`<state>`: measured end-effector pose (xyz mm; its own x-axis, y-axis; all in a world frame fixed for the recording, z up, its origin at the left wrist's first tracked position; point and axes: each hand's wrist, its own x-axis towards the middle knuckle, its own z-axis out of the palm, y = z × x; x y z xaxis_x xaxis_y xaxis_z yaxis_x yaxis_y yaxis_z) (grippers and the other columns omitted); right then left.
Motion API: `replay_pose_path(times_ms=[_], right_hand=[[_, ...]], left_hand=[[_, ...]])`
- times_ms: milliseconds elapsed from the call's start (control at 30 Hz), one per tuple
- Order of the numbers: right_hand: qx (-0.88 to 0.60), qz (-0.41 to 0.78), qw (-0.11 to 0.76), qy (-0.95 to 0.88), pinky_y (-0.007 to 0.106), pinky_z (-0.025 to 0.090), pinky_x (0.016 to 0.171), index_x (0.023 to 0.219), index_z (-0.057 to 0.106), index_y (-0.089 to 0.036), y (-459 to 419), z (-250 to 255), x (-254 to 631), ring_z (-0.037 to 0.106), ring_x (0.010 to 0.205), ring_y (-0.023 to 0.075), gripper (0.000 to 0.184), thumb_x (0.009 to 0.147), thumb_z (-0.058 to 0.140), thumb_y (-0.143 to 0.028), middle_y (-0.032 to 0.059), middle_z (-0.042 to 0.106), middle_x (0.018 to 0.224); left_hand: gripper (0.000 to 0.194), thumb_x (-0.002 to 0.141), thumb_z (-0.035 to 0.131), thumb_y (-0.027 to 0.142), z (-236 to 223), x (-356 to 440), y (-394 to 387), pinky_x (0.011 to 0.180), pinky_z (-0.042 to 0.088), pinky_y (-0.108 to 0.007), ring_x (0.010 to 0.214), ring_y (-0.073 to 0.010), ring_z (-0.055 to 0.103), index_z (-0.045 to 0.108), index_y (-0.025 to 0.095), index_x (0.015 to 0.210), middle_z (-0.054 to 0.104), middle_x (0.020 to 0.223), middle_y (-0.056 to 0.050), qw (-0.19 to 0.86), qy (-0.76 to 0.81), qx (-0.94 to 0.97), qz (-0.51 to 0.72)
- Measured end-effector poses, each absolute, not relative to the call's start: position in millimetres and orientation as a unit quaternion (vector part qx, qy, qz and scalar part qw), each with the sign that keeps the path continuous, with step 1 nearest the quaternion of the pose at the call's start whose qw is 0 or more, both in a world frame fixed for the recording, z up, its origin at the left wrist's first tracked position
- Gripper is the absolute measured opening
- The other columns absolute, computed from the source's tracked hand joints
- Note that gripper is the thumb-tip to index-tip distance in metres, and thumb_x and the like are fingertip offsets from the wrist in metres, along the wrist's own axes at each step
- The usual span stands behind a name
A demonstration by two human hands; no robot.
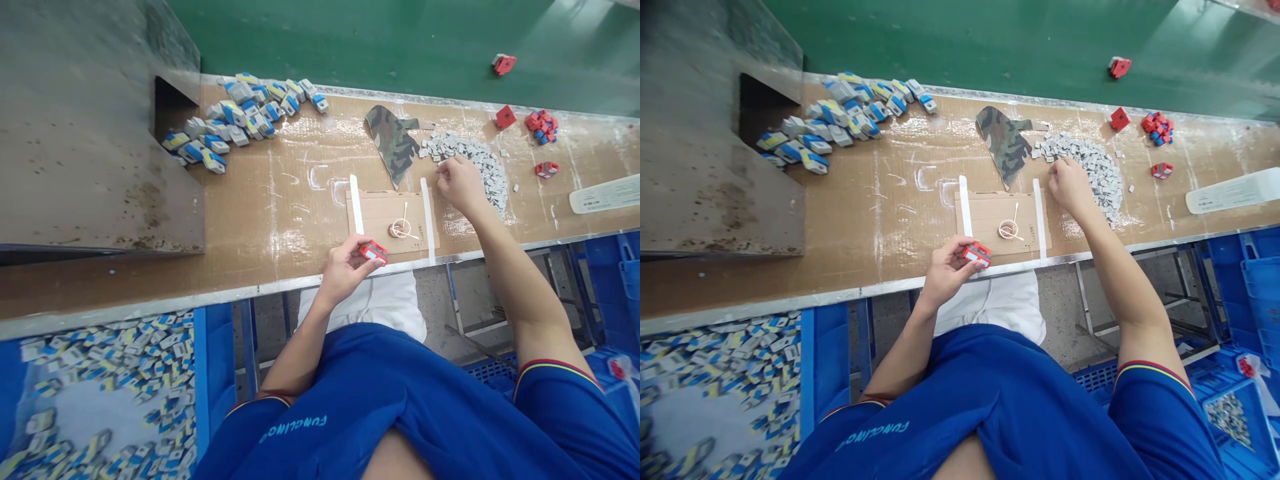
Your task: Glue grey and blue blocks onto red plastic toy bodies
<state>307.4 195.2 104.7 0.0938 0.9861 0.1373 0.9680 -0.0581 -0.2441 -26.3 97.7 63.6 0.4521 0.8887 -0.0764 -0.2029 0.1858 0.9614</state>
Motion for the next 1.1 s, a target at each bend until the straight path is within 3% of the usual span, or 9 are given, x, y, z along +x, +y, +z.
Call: replay_pose_path(times_ms=[133,267,367,467,633,767,867,1100], right_hand=[[-0.715,0.066,0.178,-0.673,0.044,0.054,0.086,0.093,0.076,-0.021,155.4,119.3,306.8,0.063,0.081,0.0240,0.020,0.084,0.058,-0.016,0.0086,0.067,0.095],[-0.713,0.080,0.091,-0.691,0.046,0.053,0.082,0.092,0.080,-0.021,120.5,127.7,293.6,0.065,0.081,0.0275,0.024,0.089,0.057,-0.016,0.0097,0.070,0.086],[-0.722,0.086,0.060,-0.684,0.046,0.054,0.083,0.104,0.079,-0.019,111.5,125.8,282.0,0.070,0.086,0.0314,0.028,0.085,0.060,-0.011,0.0121,0.076,0.090],[-0.733,0.108,0.135,-0.658,0.046,0.058,0.085,0.111,0.077,-0.020,111.0,119.3,275.5,0.073,0.086,0.0302,0.035,0.078,0.070,-0.011,0.0084,0.079,0.089],[-0.745,0.157,0.289,-0.581,0.043,0.063,0.078,0.089,0.079,-0.021,104.8,104.5,275.1,0.074,0.077,0.0244,0.011,0.080,0.076,-0.025,0.0052,0.080,0.086],[-0.737,0.121,0.350,-0.565,0.039,0.063,0.072,0.084,0.080,-0.024,86.0,107.3,268.5,0.074,0.077,0.0221,0.010,0.085,0.073,-0.030,0.0047,0.079,0.087],[-0.723,0.128,0.391,-0.556,0.038,0.062,0.069,0.092,0.081,-0.027,56.9,124.8,243.3,0.072,0.077,0.0215,0.010,0.088,0.074,-0.033,0.0042,0.078,0.090],[-0.648,0.290,0.460,-0.532,0.036,0.063,0.071,0.110,0.078,-0.032,9.1,137.0,150.5,0.073,0.081,0.0190,0.015,0.095,0.075,-0.030,0.0013,0.076,0.091]], left_hand=[[0.053,0.078,0.089,0.050,64.4,-27.2,97.5,0.077,0.067,-0.027,0.087,-0.0177,0.079,0.070,0.016,0.113,0.079,0.098,-0.008,0.681,0.348,0.509,0.396],[0.052,0.077,0.089,0.048,64.5,-27.7,98.1,0.078,0.066,-0.027,0.087,-0.0170,0.077,0.071,0.016,0.115,0.078,0.099,-0.007,0.676,0.353,0.512,0.395],[0.053,0.077,0.090,0.047,64.1,-27.4,98.4,0.079,0.065,-0.026,0.086,-0.0161,0.077,0.072,0.016,0.115,0.077,0.098,-0.007,0.672,0.354,0.518,0.394],[0.052,0.078,0.089,0.047,64.0,-27.1,98.0,0.079,0.065,-0.026,0.085,-0.0157,0.076,0.071,0.015,0.116,0.076,0.097,-0.007,0.668,0.355,0.524,0.392],[0.052,0.077,0.089,0.048,64.2,-27.2,98.8,0.079,0.066,-0.027,0.085,-0.0159,0.075,0.072,0.017,0.114,0.076,0.099,-0.007,0.666,0.351,0.523,0.400],[0.052,0.073,0.093,0.046,65.2,-29.7,102.4,0.083,0.066,-0.027,0.088,-0.0165,0.076,0.075,0.019,0.114,0.076,0.101,-0.006,0.696,0.314,0.514,0.390],[0.053,0.074,0.093,0.047,67.0,-32.3,104.5,0.085,0.066,-0.029,0.090,-0.0179,0.077,0.076,0.021,0.117,0.077,0.102,-0.007,0.729,0.284,0.498,0.374],[0.057,0.075,0.093,0.048,71.1,-33.0,105.4,0.087,0.064,-0.029,0.091,-0.0174,0.076,0.075,0.021,0.121,0.077,0.103,-0.006,0.734,0.286,0.500,0.360]])
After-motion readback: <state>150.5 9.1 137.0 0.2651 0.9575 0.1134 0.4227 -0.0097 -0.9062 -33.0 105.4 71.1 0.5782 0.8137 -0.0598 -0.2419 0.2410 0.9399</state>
